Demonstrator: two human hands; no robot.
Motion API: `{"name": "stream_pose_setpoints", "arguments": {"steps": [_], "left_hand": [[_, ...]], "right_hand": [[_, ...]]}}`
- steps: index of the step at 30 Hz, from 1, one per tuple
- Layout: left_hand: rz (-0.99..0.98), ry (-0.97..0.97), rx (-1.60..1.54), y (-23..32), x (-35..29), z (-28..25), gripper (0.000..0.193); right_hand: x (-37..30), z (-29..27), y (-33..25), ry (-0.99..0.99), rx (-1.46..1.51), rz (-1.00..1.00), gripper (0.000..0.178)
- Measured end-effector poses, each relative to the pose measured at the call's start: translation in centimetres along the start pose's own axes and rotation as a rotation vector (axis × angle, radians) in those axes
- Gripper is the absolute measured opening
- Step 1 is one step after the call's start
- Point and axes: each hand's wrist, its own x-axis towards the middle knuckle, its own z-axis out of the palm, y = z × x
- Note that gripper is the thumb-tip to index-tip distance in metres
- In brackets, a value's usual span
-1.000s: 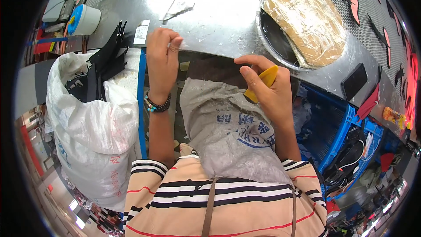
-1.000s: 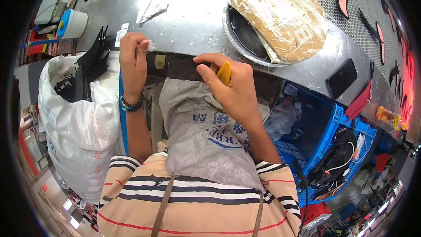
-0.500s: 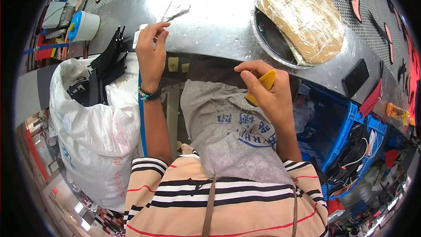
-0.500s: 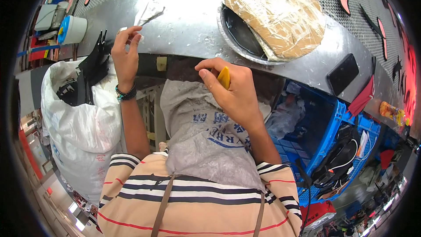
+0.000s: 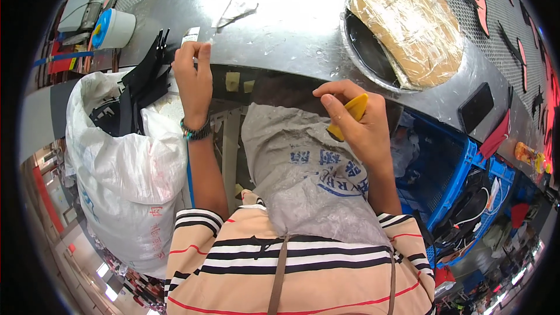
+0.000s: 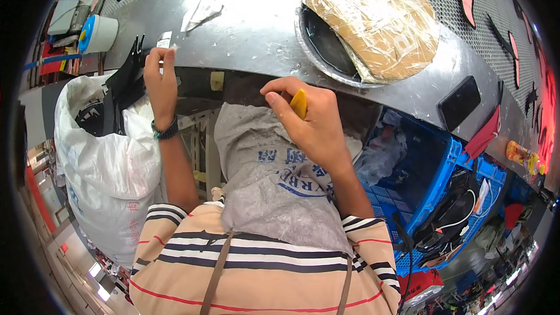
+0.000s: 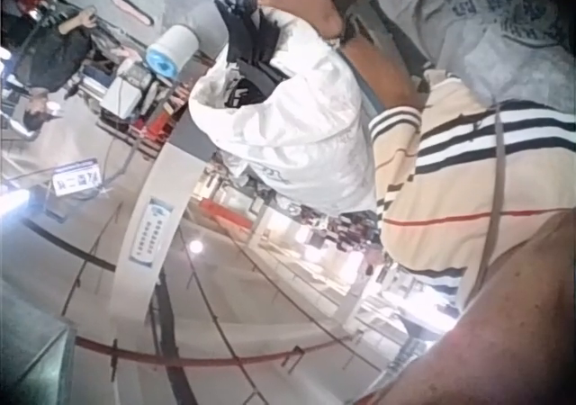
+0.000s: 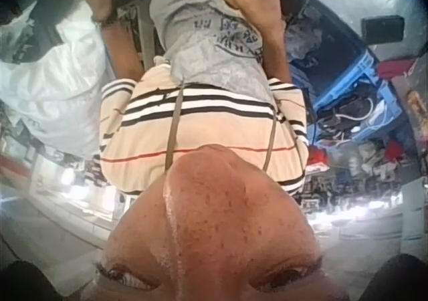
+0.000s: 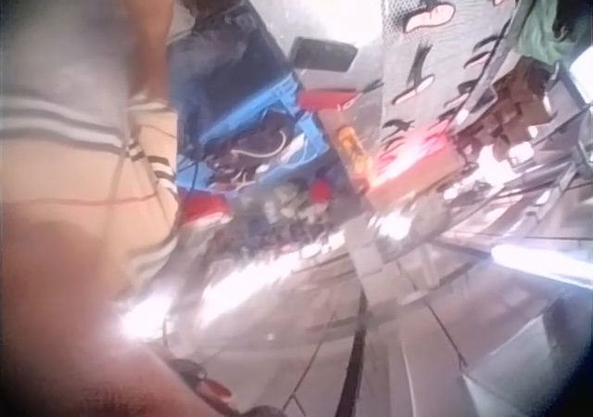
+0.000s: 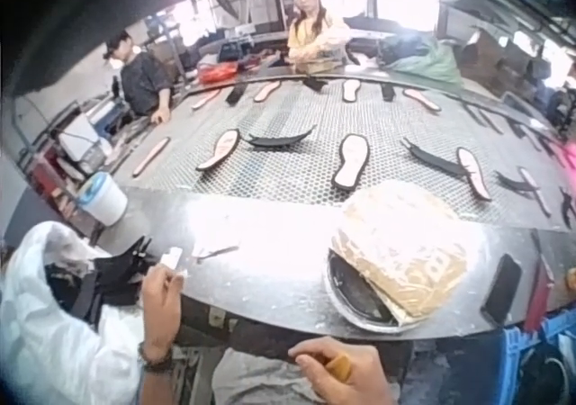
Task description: Applying glue to black shoe components using a yellow spreader tool.
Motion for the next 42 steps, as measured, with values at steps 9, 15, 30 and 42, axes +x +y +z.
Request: {"name": "stream_pose_setpoints", "arguments": {"steps": [9, 15, 30, 42], "left_hand": [[0.394, -0.123, -0.122, 9.7, -4.0, -1.3, 0.018], [0.447, -0.198, -0.167, 10.4, -4.7, -1.5, 0.03], [-0.111, 0.055, -1.236, 2.7, -4.5, -5.9, 0.038], [0.344, -0.29, -0.689, 12.3, -4.3, -0.3, 0.028]], "right_hand": [[1.8, 3.9, -1.1, -0.005, -0.049, -0.21, 0.02], [1.7, 3.9, -0.2, 0.021, 0.054, -0.172, 0.013], [-0.8, -0.7, -2.5, 0.519, 0.185, -0.219, 0.006], [-1.1, 1.8, -2.5, 0.211, 0.186, -0.18, 0.01]]}}
